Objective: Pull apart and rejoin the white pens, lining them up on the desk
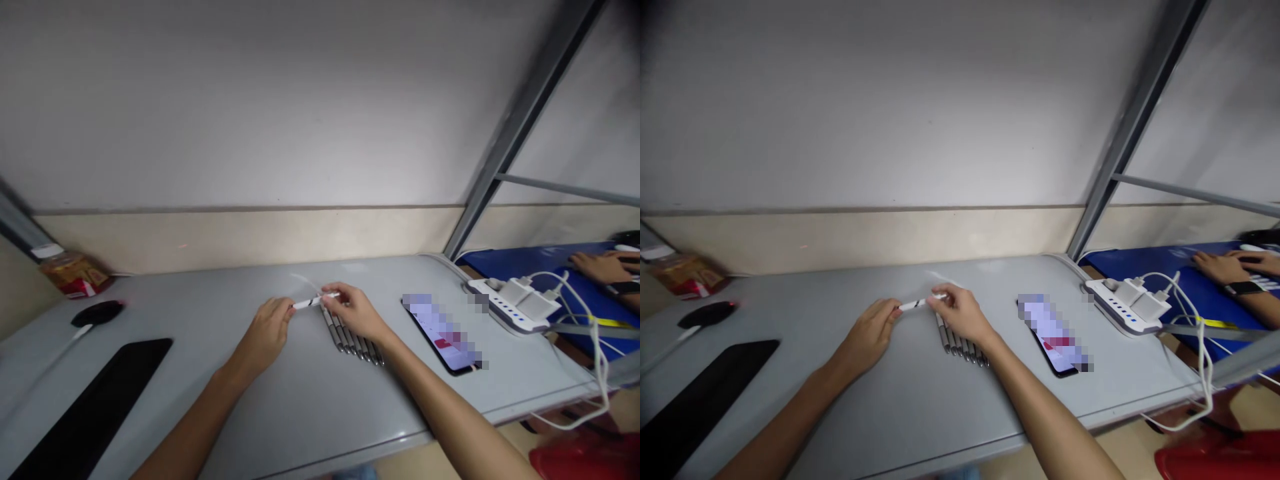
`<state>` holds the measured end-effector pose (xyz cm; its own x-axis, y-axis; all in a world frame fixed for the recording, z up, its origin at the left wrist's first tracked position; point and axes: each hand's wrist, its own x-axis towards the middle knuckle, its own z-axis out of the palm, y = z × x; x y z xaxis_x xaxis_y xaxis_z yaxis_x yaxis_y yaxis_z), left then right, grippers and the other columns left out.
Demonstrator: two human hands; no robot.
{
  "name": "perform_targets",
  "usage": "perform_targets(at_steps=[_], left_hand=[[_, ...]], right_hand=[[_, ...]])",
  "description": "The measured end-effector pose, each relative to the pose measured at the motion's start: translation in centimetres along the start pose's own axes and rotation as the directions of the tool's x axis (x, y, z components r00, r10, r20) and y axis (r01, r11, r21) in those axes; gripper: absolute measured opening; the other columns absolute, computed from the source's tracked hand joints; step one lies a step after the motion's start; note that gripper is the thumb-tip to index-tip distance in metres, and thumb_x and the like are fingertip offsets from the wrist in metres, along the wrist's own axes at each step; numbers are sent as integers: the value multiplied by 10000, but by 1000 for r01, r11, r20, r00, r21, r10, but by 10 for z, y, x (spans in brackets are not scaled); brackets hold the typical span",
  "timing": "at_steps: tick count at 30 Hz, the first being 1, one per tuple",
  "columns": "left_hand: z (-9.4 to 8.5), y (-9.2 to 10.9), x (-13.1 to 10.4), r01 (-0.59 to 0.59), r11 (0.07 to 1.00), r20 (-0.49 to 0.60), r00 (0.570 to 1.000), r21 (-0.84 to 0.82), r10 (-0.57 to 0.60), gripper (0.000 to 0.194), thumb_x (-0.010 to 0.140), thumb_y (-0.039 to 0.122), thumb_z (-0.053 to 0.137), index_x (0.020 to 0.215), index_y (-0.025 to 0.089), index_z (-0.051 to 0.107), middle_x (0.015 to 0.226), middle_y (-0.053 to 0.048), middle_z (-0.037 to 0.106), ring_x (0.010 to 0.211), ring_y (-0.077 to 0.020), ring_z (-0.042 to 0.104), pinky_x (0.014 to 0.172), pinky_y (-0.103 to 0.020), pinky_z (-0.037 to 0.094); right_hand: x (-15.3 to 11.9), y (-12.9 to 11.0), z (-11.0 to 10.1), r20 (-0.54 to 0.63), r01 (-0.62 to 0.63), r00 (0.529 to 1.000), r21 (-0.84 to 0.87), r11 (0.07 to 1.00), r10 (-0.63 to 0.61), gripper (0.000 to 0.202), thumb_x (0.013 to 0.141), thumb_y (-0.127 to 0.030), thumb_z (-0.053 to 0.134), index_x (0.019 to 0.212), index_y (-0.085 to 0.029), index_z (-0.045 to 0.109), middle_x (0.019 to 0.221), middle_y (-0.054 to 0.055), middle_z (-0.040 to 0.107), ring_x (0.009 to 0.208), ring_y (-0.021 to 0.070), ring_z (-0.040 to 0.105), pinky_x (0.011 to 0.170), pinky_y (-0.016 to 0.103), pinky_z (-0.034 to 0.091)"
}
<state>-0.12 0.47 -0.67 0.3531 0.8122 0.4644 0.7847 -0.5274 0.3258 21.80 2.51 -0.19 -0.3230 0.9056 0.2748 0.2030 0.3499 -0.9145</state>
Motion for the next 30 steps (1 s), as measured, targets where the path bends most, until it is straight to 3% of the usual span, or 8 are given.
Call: perform_targets(at_steps=[3, 7, 11, 16, 19, 24, 27, 30], left_hand=[[-2, 3, -1, 1, 1000, 33, 999, 5, -2, 252, 977, 287, 318, 854, 199, 520, 825, -25, 565, 794, -183, 527, 745, -319, 431], [-3, 5, -1, 5, 1000, 54, 999, 31, -7, 248, 980, 303, 320, 885, 194, 522, 884, -40, 581, 858, -198, 525, 785, -351, 430], [-3, 5, -1, -18, 999, 71, 997, 35, 15, 244, 983, 310, 320, 923, 195, 527, 884, -39, 593, 859, -203, 523, 795, -367, 426], [-3, 3, -1, -7, 1000, 94, 996, 27, 5, 241, 982, 295, 327, 931, 197, 542, 887, -37, 602, 847, -200, 535, 789, -360, 427], [-3, 4, -1, -6, 1000, 120, 993, 27, 2, 250, 988, 303, 314, 938, 199, 536, 894, -39, 603, 857, -205, 537, 789, -363, 426], [-4, 6, -1, 26, 1000, 152, 988, 14, -28, 243, 987, 309, 311, 959, 203, 528, 875, -35, 596, 820, -199, 544, 762, -353, 432], [-3, 5, -1, 22, 1000, 155, 988, 17, -25, 247, 987, 305, 307, 952, 200, 528, 891, -41, 598, 829, -199, 544, 762, -352, 429], [-3, 4, -2, 8, 1000, 161, 987, 27, -12, 257, 988, 304, 305, 926, 202, 532, 875, -33, 597, 812, -194, 533, 757, -350, 423]], right_hand=[[1, 3, -1, 57, -40, 998, 3, 999, 40, 410, 921, -485, 456, 763, -155, 639, 605, 0, 539, 543, 113, 452, 554, 246, 368], [0, 2, -3, -16, 31, 999, 14, 999, -31, 303, 808, -418, 651, 998, -183, 639, 808, 15, 604, 672, 126, 505, 614, 240, 398], [-1, 0, -4, 81, -45, 996, 3, 999, 45, 340, 899, -447, 504, 780, -156, 635, 648, 14, 565, 588, 124, 478, 591, 256, 387], [0, 2, -6, 11, 4, 1000, -13, 1000, -4, 251, 819, -385, 633, 958, -177, 628, 807, 20, 610, 690, 134, 523, 637, 250, 406], [0, 4, -6, 72, -51, 996, -47, 998, 54, 274, 891, -401, 518, 849, -158, 637, 694, 12, 587, 599, 123, 492, 594, 252, 390], [-1, 5, -6, 27, 51, 998, -62, 997, -49, 230, 808, -326, 639, 983, -178, 619, 865, 21, 624, 730, 134, 547, 664, 246, 414], [-1, 5, -6, 72, 13, 997, -131, 991, -3, 218, 889, -344, 524, 865, -164, 644, 729, 12, 618, 638, 126, 526, 625, 249, 397], [-1, 4, -5, 41, 103, 994, -185, 977, -97, 90, 822, -234, 598, 850, -168, 651, 833, 28, 653, 735, 140, 559, 690, 251, 411]])
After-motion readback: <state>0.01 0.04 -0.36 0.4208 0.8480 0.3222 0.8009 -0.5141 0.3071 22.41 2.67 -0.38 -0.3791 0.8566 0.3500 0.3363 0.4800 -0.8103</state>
